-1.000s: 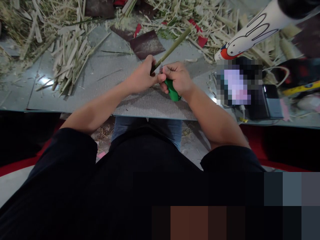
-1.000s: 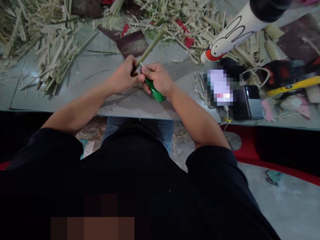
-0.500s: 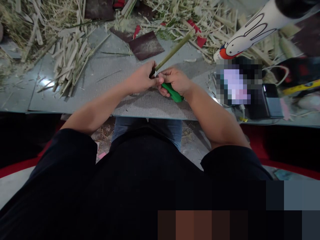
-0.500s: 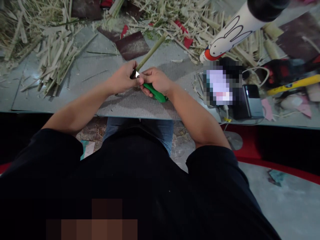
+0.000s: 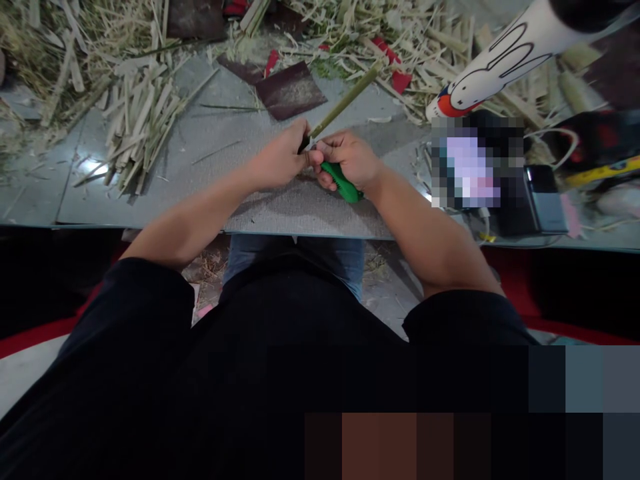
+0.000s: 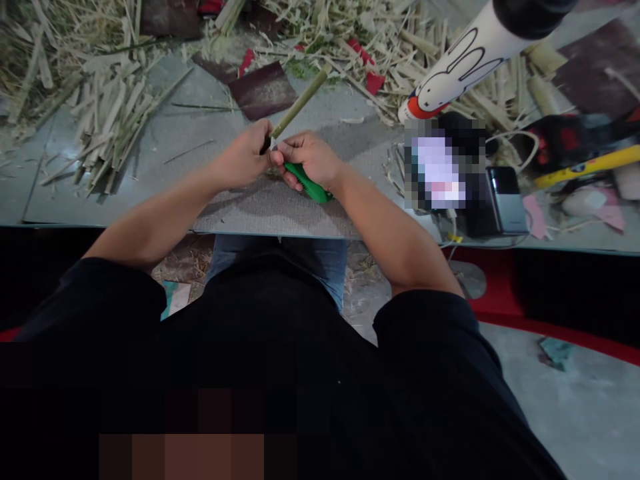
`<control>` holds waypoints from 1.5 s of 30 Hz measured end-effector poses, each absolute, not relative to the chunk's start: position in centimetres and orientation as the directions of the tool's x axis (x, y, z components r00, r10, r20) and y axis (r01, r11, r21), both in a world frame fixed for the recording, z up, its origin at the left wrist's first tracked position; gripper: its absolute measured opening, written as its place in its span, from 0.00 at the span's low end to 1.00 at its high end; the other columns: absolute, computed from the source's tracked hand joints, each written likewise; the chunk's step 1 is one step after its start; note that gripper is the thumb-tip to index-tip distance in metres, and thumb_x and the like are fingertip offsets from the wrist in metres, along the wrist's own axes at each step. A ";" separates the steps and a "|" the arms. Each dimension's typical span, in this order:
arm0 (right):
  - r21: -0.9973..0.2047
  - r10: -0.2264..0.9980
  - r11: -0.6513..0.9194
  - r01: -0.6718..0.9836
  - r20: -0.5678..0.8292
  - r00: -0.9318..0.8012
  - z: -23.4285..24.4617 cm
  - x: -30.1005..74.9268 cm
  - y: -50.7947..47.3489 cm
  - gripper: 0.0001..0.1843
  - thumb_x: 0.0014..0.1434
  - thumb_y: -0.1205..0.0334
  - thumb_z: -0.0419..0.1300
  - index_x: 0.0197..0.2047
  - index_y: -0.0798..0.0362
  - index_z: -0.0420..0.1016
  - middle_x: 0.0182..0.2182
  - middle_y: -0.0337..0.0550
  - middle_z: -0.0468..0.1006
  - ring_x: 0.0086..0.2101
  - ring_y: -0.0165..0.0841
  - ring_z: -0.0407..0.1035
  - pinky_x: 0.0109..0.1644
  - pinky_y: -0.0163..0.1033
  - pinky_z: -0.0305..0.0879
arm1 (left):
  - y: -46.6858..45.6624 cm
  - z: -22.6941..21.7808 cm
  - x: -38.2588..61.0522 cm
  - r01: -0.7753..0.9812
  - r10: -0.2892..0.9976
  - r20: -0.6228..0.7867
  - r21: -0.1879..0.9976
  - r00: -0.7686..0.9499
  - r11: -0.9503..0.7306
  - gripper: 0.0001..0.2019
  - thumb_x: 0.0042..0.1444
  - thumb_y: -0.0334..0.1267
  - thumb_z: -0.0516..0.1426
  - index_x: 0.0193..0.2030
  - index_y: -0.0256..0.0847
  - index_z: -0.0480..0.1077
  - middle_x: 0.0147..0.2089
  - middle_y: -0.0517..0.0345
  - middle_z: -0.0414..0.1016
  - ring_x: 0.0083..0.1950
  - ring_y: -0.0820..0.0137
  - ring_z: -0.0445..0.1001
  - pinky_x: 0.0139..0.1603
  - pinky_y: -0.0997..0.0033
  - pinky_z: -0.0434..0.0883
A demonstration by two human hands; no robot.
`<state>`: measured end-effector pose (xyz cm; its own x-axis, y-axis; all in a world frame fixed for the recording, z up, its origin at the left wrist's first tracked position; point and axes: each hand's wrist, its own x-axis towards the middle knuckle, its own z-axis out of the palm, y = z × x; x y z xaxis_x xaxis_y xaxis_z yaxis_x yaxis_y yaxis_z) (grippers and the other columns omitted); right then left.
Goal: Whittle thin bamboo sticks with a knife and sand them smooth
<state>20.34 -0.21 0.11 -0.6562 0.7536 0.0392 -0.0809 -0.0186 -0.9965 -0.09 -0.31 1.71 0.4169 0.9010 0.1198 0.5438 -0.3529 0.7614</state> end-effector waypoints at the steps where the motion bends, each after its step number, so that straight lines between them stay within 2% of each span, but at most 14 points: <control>1: -0.996 0.767 -0.008 -0.085 0.049 -0.640 0.1 20.3 -0.2 0.33 0.84 0.32 0.61 0.36 0.51 0.71 0.25 0.38 0.67 0.20 0.30 0.59 0.20 0.35 0.59 | -0.3 1.6 0.0 0.538 0.906 0.135 0.766 0.402 -0.352 0.21 0.73 0.49 0.68 0.40 0.48 0.59 0.38 0.61 0.68 0.44 0.66 0.66 0.45 0.61 0.60; 4: -0.999 0.787 0.009 -0.046 0.036 -0.616 0.1 20.3 -0.3 0.32 0.83 0.32 0.63 0.36 0.50 0.71 0.24 0.38 0.67 0.22 0.32 0.60 0.23 0.37 0.62 | -0.3 1.8 0.1 0.544 0.924 0.145 0.772 0.353 -0.329 0.24 0.70 0.48 0.70 0.38 0.49 0.57 0.38 0.61 0.67 0.45 0.65 0.67 0.47 0.60 0.60; 8: -0.999 0.783 -0.021 0.050 -0.047 -0.620 -0.1 20.5 -0.2 0.32 0.81 0.29 0.63 0.36 0.47 0.71 0.22 0.37 0.64 0.22 0.36 0.61 0.25 0.40 0.66 | -0.7 2.4 0.1 0.524 0.927 0.092 0.803 0.362 -0.285 0.26 0.68 0.45 0.73 0.38 0.49 0.57 0.36 0.63 0.64 0.44 0.64 0.68 0.46 0.60 0.59; 13: -0.996 0.723 -0.060 0.067 -0.089 -0.686 -0.2 20.5 0.0 0.32 0.85 0.34 0.59 0.34 0.47 0.69 0.21 0.35 0.64 0.20 0.32 0.58 0.24 0.38 0.64 | -1.2 2.8 0.0 0.377 0.897 0.109 0.881 0.429 -0.287 0.29 0.65 0.37 0.74 0.38 0.51 0.54 0.35 0.68 0.55 0.39 0.69 0.59 0.43 0.61 0.57; 15: -0.993 0.723 -0.076 0.085 -0.113 -0.682 -0.1 20.6 0.0 0.32 0.87 0.34 0.56 0.34 0.47 0.69 0.20 0.35 0.64 0.20 0.30 0.58 0.24 0.37 0.64 | -1.2 2.8 0.0 0.395 0.892 0.099 0.871 0.442 -0.292 0.27 0.67 0.39 0.73 0.38 0.51 0.54 0.36 0.67 0.56 0.40 0.69 0.62 0.43 0.61 0.58; 17: -0.993 0.731 -0.082 0.084 -0.117 -0.672 0.1 20.6 -0.1 0.33 0.86 0.33 0.58 0.35 0.48 0.70 0.20 0.34 0.64 0.19 0.30 0.59 0.23 0.36 0.64 | -1.1 2.6 0.0 0.446 0.893 0.089 0.841 0.442 -0.305 0.26 0.70 0.43 0.71 0.38 0.50 0.54 0.37 0.65 0.59 0.42 0.68 0.66 0.45 0.61 0.59; 23: -0.992 0.749 -0.084 0.097 -0.127 -0.650 0.7 20.5 -0.3 0.35 0.82 0.28 0.63 0.35 0.48 0.69 0.21 0.33 0.63 0.19 0.30 0.61 0.22 0.35 0.65 | -1.0 2.0 0.0 0.447 0.887 0.162 0.816 0.433 -0.367 0.29 0.70 0.49 0.71 0.38 0.51 0.51 0.40 0.63 0.62 0.43 0.67 0.64 0.47 0.60 0.63; 25: -0.993 0.780 -0.070 0.093 -0.113 -0.616 0.5 20.4 -0.3 0.34 0.81 0.28 0.64 0.35 0.48 0.68 0.22 0.34 0.64 0.19 0.31 0.60 0.22 0.35 0.65 | -1.0 2.0 0.1 0.480 0.908 0.142 0.810 0.395 -0.335 0.27 0.72 0.47 0.69 0.37 0.52 0.52 0.39 0.62 0.66 0.45 0.64 0.65 0.50 0.58 0.67; 28: -0.996 0.806 -0.053 0.066 -0.082 -0.587 0.1 20.4 -0.2 0.33 0.81 0.29 0.64 0.38 0.48 0.69 0.23 0.36 0.66 0.22 0.33 0.63 0.25 0.37 0.69 | -1.0 2.0 0.0 0.491 0.919 0.135 0.811 0.370 -0.317 0.22 0.73 0.40 0.66 0.37 0.52 0.54 0.40 0.61 0.67 0.45 0.63 0.64 0.53 0.57 0.69; 32: -0.995 0.760 -0.084 0.059 -0.103 -0.641 -0.2 20.6 -0.1 0.32 0.79 0.29 0.66 0.38 0.47 0.70 0.23 0.36 0.65 0.24 0.36 0.66 0.27 0.39 0.72 | -0.9 2.3 -0.3 0.506 0.909 0.121 0.798 0.400 -0.328 0.20 0.70 0.45 0.70 0.40 0.50 0.60 0.38 0.61 0.66 0.46 0.62 0.67 0.49 0.57 0.67; 36: -0.987 0.721 -0.149 0.066 -0.154 -0.676 0.1 20.7 0.0 0.31 0.78 0.29 0.68 0.37 0.46 0.67 0.22 0.36 0.64 0.24 0.37 0.68 0.25 0.38 0.72 | -0.9 2.3 -0.4 0.448 0.889 0.121 0.828 0.441 -0.336 0.25 0.68 0.47 0.72 0.40 0.49 0.57 0.40 0.63 0.61 0.43 0.67 0.64 0.46 0.60 0.62; 40: -0.986 0.699 -0.165 0.015 -0.128 -0.704 0.3 20.7 -0.1 0.33 0.77 0.29 0.70 0.36 0.48 0.67 0.22 0.34 0.63 0.20 0.31 0.62 0.20 0.34 0.65 | -1.0 2.1 -0.3 0.427 0.880 0.152 0.829 0.450 -0.361 0.29 0.68 0.56 0.71 0.39 0.51 0.53 0.39 0.63 0.61 0.44 0.67 0.61 0.46 0.59 0.59; 45: -0.992 0.733 -0.118 -0.032 -0.065 -0.677 0.1 20.3 -0.3 0.34 0.79 0.30 0.68 0.33 0.48 0.68 0.22 0.35 0.63 0.20 0.30 0.59 0.19 0.33 0.62 | -1.1 2.0 -0.2 0.461 0.895 0.176 0.807 0.411 -0.371 0.26 0.68 0.54 0.69 0.39 0.52 0.54 0.36 0.60 0.64 0.45 0.63 0.63 0.46 0.57 0.60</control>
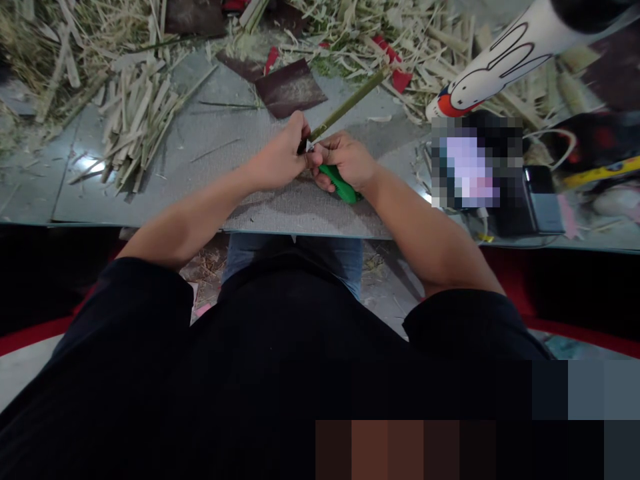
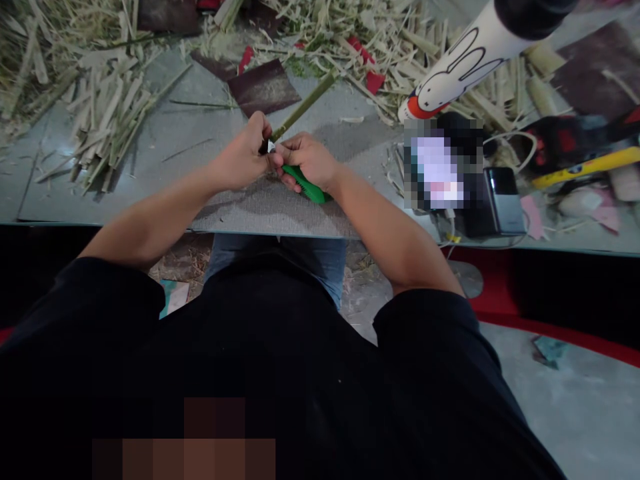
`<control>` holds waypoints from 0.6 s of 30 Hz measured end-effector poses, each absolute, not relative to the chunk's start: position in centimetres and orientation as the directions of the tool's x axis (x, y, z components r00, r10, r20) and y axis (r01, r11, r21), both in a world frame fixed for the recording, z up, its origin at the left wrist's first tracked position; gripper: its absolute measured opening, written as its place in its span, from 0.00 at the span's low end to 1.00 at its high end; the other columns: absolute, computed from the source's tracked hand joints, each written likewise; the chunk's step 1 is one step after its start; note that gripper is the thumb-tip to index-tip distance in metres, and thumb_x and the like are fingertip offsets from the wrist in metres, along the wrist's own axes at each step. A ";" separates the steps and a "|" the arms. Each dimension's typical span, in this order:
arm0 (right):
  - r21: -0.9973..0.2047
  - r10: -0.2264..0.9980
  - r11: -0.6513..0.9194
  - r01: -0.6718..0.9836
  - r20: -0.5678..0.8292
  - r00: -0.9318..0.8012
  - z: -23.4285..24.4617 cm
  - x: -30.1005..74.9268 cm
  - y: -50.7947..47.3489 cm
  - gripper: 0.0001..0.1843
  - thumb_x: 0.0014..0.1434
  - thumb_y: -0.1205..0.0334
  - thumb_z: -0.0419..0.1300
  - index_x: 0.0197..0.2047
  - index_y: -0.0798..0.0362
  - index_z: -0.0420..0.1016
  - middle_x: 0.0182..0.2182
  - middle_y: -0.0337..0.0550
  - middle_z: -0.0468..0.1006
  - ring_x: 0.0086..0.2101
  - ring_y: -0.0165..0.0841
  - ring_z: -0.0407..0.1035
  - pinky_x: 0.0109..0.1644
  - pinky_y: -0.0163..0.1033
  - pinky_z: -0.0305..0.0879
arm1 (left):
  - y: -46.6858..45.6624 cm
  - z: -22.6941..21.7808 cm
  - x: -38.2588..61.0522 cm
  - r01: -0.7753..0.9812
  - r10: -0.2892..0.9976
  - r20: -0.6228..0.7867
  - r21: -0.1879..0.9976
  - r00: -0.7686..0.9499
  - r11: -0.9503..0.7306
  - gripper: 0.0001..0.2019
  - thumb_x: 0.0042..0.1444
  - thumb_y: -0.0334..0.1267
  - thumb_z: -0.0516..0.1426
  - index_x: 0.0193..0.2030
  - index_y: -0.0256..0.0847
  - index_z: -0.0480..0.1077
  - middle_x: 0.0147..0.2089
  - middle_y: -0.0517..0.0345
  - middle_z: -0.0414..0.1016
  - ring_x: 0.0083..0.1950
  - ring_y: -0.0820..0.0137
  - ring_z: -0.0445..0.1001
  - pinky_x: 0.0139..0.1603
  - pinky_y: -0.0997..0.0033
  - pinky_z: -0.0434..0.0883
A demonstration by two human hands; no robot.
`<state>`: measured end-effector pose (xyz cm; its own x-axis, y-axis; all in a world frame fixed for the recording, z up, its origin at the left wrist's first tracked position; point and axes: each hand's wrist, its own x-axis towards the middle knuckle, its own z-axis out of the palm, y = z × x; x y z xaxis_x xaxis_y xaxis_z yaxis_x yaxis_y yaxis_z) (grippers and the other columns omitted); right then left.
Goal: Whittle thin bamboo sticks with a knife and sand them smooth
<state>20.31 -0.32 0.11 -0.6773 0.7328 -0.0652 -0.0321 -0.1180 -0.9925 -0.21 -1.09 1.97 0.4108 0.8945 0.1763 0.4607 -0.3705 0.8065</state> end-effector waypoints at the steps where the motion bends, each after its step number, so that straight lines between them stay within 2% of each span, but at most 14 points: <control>1: -0.994 0.750 -0.097 -0.043 -0.045 -0.659 0.0 20.2 -0.4 0.34 0.79 0.30 0.68 0.33 0.48 0.68 0.23 0.36 0.64 0.20 0.31 0.59 0.19 0.34 0.62 | -1.1 2.0 -0.2 0.473 0.902 0.183 0.800 0.392 -0.369 0.25 0.69 0.54 0.69 0.39 0.52 0.54 0.37 0.60 0.65 0.45 0.62 0.64 0.46 0.56 0.60; 4: -0.998 0.801 -0.044 -0.046 -0.007 -0.599 -0.3 20.1 -0.3 0.32 0.79 0.30 0.65 0.35 0.46 0.68 0.23 0.36 0.64 0.21 0.33 0.58 0.22 0.37 0.65 | -0.9 2.1 -0.1 0.492 0.918 0.183 0.798 0.352 -0.348 0.27 0.70 0.53 0.69 0.38 0.51 0.52 0.38 0.59 0.65 0.44 0.63 0.67 0.46 0.57 0.61; 7: -0.999 0.781 -0.044 0.026 -0.051 -0.622 -0.6 20.3 -0.1 0.32 0.80 0.28 0.61 0.36 0.45 0.67 0.21 0.36 0.63 0.22 0.35 0.59 0.26 0.40 0.69 | -0.9 2.4 -0.1 0.476 0.922 0.142 0.822 0.360 -0.313 0.29 0.66 0.51 0.73 0.39 0.51 0.53 0.36 0.62 0.63 0.43 0.64 0.67 0.43 0.59 0.60; 10: -0.997 0.729 -0.037 0.067 -0.073 -0.680 -0.7 20.4 0.0 0.34 0.78 0.24 0.60 0.35 0.45 0.69 0.20 0.37 0.63 0.21 0.37 0.59 0.24 0.41 0.65 | -1.0 2.7 -0.2 0.452 0.920 0.121 0.842 0.374 -0.294 0.26 0.66 0.43 0.72 0.39 0.51 0.54 0.35 0.64 0.60 0.42 0.66 0.65 0.41 0.61 0.58; 13: -0.998 0.726 -0.031 0.055 -0.061 -0.685 -0.6 20.3 -0.2 0.35 0.80 0.24 0.56 0.35 0.46 0.69 0.20 0.36 0.63 0.20 0.35 0.56 0.23 0.40 0.60 | -1.3 2.7 -0.2 0.407 0.904 0.142 0.857 0.402 -0.316 0.24 0.66 0.36 0.70 0.40 0.50 0.54 0.36 0.66 0.57 0.39 0.69 0.60 0.43 0.61 0.59; 15: -0.999 0.743 -0.030 0.033 -0.044 -0.668 -0.4 20.1 -0.4 0.36 0.81 0.25 0.54 0.33 0.46 0.69 0.20 0.36 0.62 0.20 0.35 0.55 0.22 0.39 0.58 | -1.4 2.6 -0.2 0.376 0.895 0.147 0.870 0.420 -0.320 0.23 0.67 0.39 0.69 0.40 0.51 0.54 0.36 0.66 0.56 0.38 0.69 0.59 0.44 0.61 0.60; 18: -0.999 0.757 -0.043 0.030 -0.052 -0.651 -0.2 19.9 -0.6 0.34 0.79 0.27 0.60 0.32 0.46 0.70 0.20 0.37 0.63 0.20 0.36 0.55 0.20 0.39 0.56 | -1.2 2.2 0.1 0.411 0.917 0.104 0.870 0.386 -0.272 0.27 0.66 0.47 0.73 0.39 0.51 0.54 0.35 0.66 0.57 0.39 0.67 0.60 0.45 0.60 0.62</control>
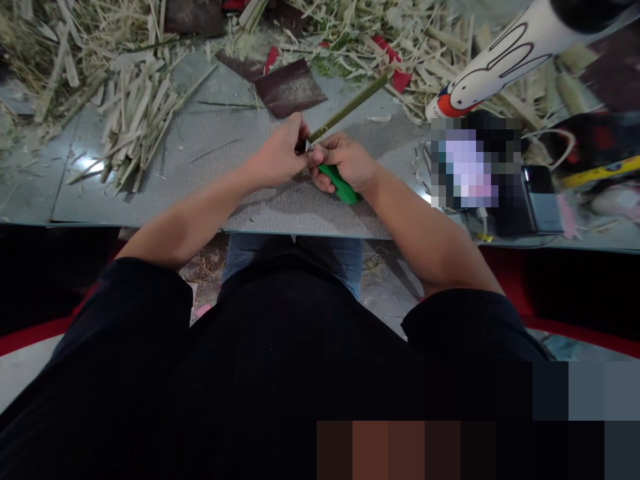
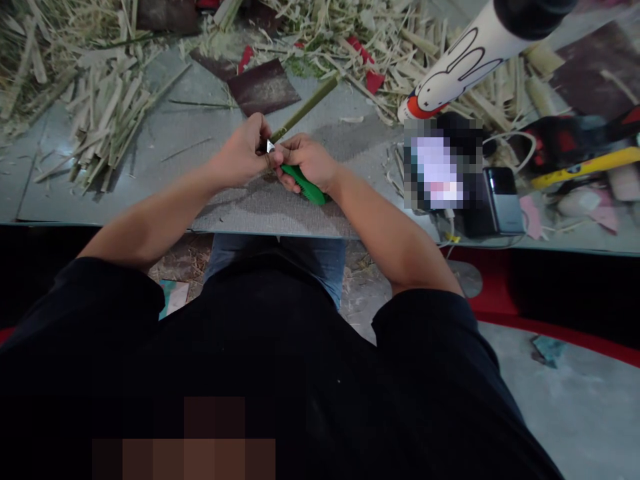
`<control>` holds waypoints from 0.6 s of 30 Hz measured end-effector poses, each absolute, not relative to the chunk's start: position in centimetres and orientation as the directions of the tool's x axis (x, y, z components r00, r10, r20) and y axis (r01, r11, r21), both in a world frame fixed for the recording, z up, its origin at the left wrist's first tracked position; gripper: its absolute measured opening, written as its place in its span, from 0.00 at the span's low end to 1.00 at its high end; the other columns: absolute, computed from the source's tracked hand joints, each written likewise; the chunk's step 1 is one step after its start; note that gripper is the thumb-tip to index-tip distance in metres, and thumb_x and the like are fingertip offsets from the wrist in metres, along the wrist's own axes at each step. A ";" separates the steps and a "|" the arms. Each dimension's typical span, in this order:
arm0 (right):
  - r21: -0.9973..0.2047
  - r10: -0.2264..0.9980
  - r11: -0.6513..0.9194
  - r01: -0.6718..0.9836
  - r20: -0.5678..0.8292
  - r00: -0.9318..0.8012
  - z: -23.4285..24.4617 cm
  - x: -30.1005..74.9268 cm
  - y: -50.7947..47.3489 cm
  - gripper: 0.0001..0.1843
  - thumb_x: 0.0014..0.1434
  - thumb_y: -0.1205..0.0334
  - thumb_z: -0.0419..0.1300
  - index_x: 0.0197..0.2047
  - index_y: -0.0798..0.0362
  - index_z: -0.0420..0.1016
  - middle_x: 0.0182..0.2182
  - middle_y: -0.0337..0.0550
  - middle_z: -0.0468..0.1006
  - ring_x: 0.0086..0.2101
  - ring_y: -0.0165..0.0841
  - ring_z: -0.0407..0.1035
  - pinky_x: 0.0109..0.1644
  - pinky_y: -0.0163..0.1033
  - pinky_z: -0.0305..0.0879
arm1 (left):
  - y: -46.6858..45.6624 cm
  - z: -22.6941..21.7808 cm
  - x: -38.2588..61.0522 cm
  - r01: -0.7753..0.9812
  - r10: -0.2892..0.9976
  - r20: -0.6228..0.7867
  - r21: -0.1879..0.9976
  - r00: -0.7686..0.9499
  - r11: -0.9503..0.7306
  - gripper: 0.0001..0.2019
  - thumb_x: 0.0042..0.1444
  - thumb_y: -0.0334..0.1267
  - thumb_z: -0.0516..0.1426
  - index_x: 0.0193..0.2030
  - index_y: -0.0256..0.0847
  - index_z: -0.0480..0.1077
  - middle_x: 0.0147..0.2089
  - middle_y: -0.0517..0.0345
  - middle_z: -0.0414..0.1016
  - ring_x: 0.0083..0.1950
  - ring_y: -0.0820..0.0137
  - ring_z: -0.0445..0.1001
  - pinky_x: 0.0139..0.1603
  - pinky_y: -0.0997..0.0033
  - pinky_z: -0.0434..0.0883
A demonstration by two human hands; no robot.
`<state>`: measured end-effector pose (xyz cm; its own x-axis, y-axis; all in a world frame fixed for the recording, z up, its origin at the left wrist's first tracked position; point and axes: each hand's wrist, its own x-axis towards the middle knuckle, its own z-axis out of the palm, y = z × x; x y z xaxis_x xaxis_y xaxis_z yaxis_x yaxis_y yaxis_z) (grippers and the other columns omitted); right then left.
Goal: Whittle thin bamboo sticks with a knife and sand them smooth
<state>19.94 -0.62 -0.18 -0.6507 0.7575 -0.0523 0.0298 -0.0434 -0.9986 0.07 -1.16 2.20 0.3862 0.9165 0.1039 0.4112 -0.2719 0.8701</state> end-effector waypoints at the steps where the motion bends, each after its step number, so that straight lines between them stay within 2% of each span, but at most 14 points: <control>1: -0.998 0.769 -0.052 0.028 -0.058 -0.637 -0.2 19.9 -0.6 0.34 0.78 0.27 0.63 0.33 0.46 0.70 0.21 0.37 0.64 0.20 0.35 0.55 0.20 0.39 0.57 | -1.0 2.1 0.2 0.439 0.930 0.096 0.861 0.354 -0.256 0.28 0.65 0.47 0.73 0.38 0.52 0.54 0.34 0.65 0.58 0.40 0.66 0.60 0.45 0.59 0.63; 4: -0.996 0.814 -0.085 -0.036 -0.049 -0.579 -0.4 19.9 -0.3 0.34 0.77 0.27 0.66 0.33 0.46 0.69 0.22 0.36 0.64 0.20 0.34 0.57 0.20 0.38 0.60 | -0.7 1.9 0.3 0.504 0.959 0.119 0.830 0.257 -0.239 0.27 0.67 0.45 0.71 0.35 0.52 0.53 0.34 0.63 0.61 0.41 0.64 0.62 0.47 0.57 0.64; 6: -0.990 0.813 -0.114 -0.080 -0.047 -0.580 -0.7 20.0 0.0 0.34 0.78 0.26 0.65 0.34 0.46 0.67 0.21 0.35 0.62 0.20 0.34 0.58 0.21 0.37 0.62 | -0.6 1.9 0.3 0.520 0.958 0.132 0.817 0.253 -0.250 0.27 0.68 0.45 0.71 0.35 0.51 0.53 0.34 0.63 0.62 0.41 0.64 0.64 0.47 0.58 0.64; 9: -0.991 0.786 -0.132 -0.037 -0.082 -0.613 -0.8 20.0 0.1 0.33 0.80 0.28 0.63 0.35 0.46 0.66 0.21 0.34 0.63 0.21 0.34 0.59 0.22 0.37 0.64 | -0.9 2.2 0.2 0.445 0.951 0.145 0.857 0.274 -0.259 0.26 0.66 0.43 0.72 0.35 0.51 0.54 0.33 0.65 0.59 0.37 0.68 0.60 0.44 0.59 0.61; 11: -0.993 0.779 -0.114 0.019 -0.101 -0.619 -0.5 20.0 -0.1 0.33 0.80 0.28 0.63 0.34 0.46 0.67 0.20 0.35 0.64 0.20 0.33 0.58 0.22 0.37 0.63 | -1.1 2.3 0.1 0.356 0.946 0.134 0.903 0.295 -0.239 0.27 0.64 0.47 0.74 0.34 0.51 0.56 0.31 0.66 0.58 0.36 0.68 0.57 0.42 0.59 0.59; 15: -0.992 0.739 -0.097 0.085 -0.129 -0.661 0.4 20.1 -0.5 0.33 0.78 0.28 0.64 0.32 0.46 0.69 0.18 0.36 0.64 0.18 0.32 0.58 0.20 0.37 0.62 | -1.2 2.4 0.0 0.209 0.922 0.064 0.966 0.382 -0.154 0.32 0.56 0.64 0.77 0.36 0.52 0.60 0.25 0.69 0.56 0.37 0.67 0.60 0.41 0.59 0.57; 18: -0.991 0.714 -0.088 0.098 -0.131 -0.688 0.6 20.3 -0.4 0.34 0.77 0.26 0.63 0.32 0.46 0.69 0.18 0.35 0.63 0.18 0.32 0.58 0.20 0.37 0.64 | -1.3 2.6 -0.1 0.161 0.910 -0.026 0.986 0.414 -0.046 0.34 0.53 0.61 0.80 0.38 0.51 0.60 0.24 0.72 0.56 0.31 0.71 0.59 0.37 0.60 0.56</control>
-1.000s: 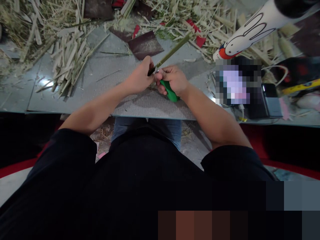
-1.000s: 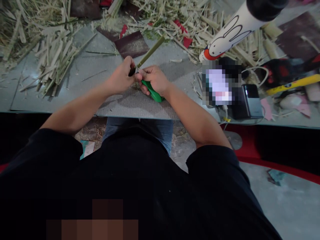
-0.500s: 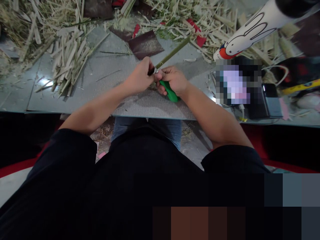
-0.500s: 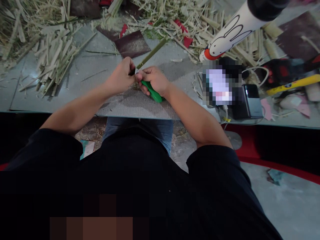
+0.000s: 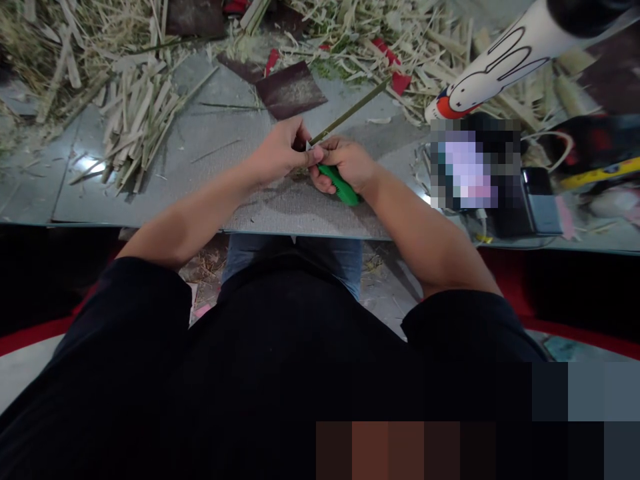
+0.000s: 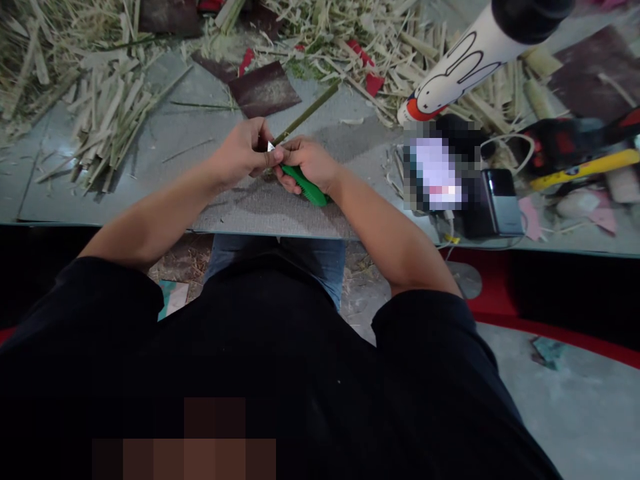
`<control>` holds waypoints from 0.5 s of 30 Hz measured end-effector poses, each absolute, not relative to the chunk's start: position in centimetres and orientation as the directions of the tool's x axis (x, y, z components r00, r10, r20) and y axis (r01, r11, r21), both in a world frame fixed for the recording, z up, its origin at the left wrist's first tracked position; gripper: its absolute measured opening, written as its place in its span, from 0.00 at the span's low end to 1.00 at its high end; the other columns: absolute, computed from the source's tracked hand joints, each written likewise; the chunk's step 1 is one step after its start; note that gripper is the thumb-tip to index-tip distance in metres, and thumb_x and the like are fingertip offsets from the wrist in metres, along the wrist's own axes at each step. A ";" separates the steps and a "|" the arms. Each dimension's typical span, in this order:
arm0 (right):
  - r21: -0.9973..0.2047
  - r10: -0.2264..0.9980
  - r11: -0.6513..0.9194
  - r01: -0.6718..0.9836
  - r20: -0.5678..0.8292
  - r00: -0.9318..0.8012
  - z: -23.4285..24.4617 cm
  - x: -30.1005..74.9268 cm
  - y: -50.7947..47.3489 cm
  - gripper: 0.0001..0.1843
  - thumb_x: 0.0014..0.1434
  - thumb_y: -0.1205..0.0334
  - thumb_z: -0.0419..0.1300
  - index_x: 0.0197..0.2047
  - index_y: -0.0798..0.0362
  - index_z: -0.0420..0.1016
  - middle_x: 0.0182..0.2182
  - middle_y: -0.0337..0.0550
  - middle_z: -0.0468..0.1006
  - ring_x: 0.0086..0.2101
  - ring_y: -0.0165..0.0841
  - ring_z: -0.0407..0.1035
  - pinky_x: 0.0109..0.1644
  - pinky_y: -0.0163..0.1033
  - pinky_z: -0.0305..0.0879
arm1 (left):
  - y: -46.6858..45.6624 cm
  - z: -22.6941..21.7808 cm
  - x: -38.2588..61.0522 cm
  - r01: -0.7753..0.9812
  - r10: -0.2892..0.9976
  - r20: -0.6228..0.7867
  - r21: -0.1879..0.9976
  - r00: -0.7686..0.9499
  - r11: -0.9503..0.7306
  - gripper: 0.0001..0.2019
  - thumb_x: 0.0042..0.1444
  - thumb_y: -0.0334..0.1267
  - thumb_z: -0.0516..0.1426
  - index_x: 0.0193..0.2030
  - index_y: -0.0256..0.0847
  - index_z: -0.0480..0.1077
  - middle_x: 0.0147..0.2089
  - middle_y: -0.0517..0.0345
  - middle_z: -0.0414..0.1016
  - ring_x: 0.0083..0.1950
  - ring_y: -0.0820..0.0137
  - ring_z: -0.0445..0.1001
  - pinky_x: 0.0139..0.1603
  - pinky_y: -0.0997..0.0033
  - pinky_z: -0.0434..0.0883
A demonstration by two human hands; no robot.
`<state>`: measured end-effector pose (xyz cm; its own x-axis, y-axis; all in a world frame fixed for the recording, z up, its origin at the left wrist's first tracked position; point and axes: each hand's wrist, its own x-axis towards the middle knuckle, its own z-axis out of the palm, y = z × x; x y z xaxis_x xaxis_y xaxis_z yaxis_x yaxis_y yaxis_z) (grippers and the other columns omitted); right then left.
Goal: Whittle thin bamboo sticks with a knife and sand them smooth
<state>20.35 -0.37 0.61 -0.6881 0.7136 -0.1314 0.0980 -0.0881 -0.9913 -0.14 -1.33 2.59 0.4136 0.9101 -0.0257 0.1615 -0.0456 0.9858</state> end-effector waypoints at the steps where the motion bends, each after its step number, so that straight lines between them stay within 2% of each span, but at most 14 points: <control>1: -0.992 0.707 -0.084 0.097 -0.128 -0.695 0.5 20.4 -0.3 0.34 0.77 0.26 0.63 0.32 0.46 0.69 0.18 0.35 0.64 0.18 0.32 0.58 0.20 0.37 0.64 | -1.4 2.7 -0.2 0.152 0.907 -0.053 0.988 0.419 -0.013 0.33 0.54 0.58 0.80 0.38 0.51 0.59 0.25 0.73 0.57 0.29 0.73 0.58 0.35 0.61 0.55; 4: -0.992 0.709 -0.074 0.104 -0.126 -0.694 0.1 20.5 0.0 0.34 0.79 0.27 0.60 0.33 0.46 0.70 0.19 0.36 0.65 0.19 0.32 0.59 0.22 0.38 0.65 | -1.5 2.7 -0.2 0.128 0.901 -0.077 0.992 0.428 0.024 0.31 0.59 0.52 0.78 0.39 0.50 0.58 0.24 0.75 0.58 0.24 0.77 0.56 0.30 0.64 0.53; 7: -0.993 0.739 -0.066 0.098 -0.114 -0.664 -0.2 20.2 -0.2 0.34 0.81 0.27 0.59 0.34 0.46 0.71 0.20 0.37 0.65 0.20 0.35 0.60 0.23 0.40 0.67 | -1.5 2.6 0.0 0.116 0.910 -0.049 0.993 0.412 0.001 0.31 0.61 0.54 0.78 0.38 0.50 0.57 0.23 0.75 0.57 0.23 0.78 0.53 0.27 0.65 0.51; 11: -0.998 0.839 -0.001 -0.058 0.031 -0.544 -0.2 19.3 -1.2 0.34 0.80 0.28 0.60 0.31 0.45 0.69 0.20 0.38 0.63 0.19 0.36 0.56 0.21 0.42 0.60 | -1.4 2.6 0.3 0.109 0.929 -0.061 0.994 0.366 0.022 0.32 0.63 0.55 0.77 0.36 0.51 0.55 0.21 0.75 0.54 0.22 0.77 0.50 0.26 0.64 0.48; 13: -0.995 0.868 0.026 -0.098 0.071 -0.492 -0.3 19.0 -1.4 0.34 0.81 0.29 0.60 0.31 0.45 0.67 0.20 0.37 0.63 0.20 0.36 0.55 0.20 0.41 0.58 | -1.4 2.7 0.3 0.065 0.922 -0.069 0.997 0.382 0.047 0.35 0.60 0.58 0.78 0.36 0.51 0.54 0.21 0.76 0.53 0.22 0.77 0.49 0.27 0.64 0.47; 15: -0.994 0.879 0.053 -0.101 0.094 -0.467 -0.4 18.9 -1.1 0.30 0.82 0.34 0.61 0.32 0.45 0.68 0.20 0.37 0.65 0.20 0.36 0.56 0.20 0.40 0.60 | -1.4 2.9 0.2 0.001 0.912 -0.065 0.998 0.406 0.070 0.38 0.53 0.60 0.82 0.36 0.51 0.55 0.21 0.76 0.54 0.23 0.78 0.47 0.27 0.64 0.46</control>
<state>18.92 -1.10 -0.42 -0.4669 0.8793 0.0939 -0.1008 0.0525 -0.9935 0.15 -1.40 2.92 0.4059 0.9116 -0.0645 0.0014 0.0700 0.9975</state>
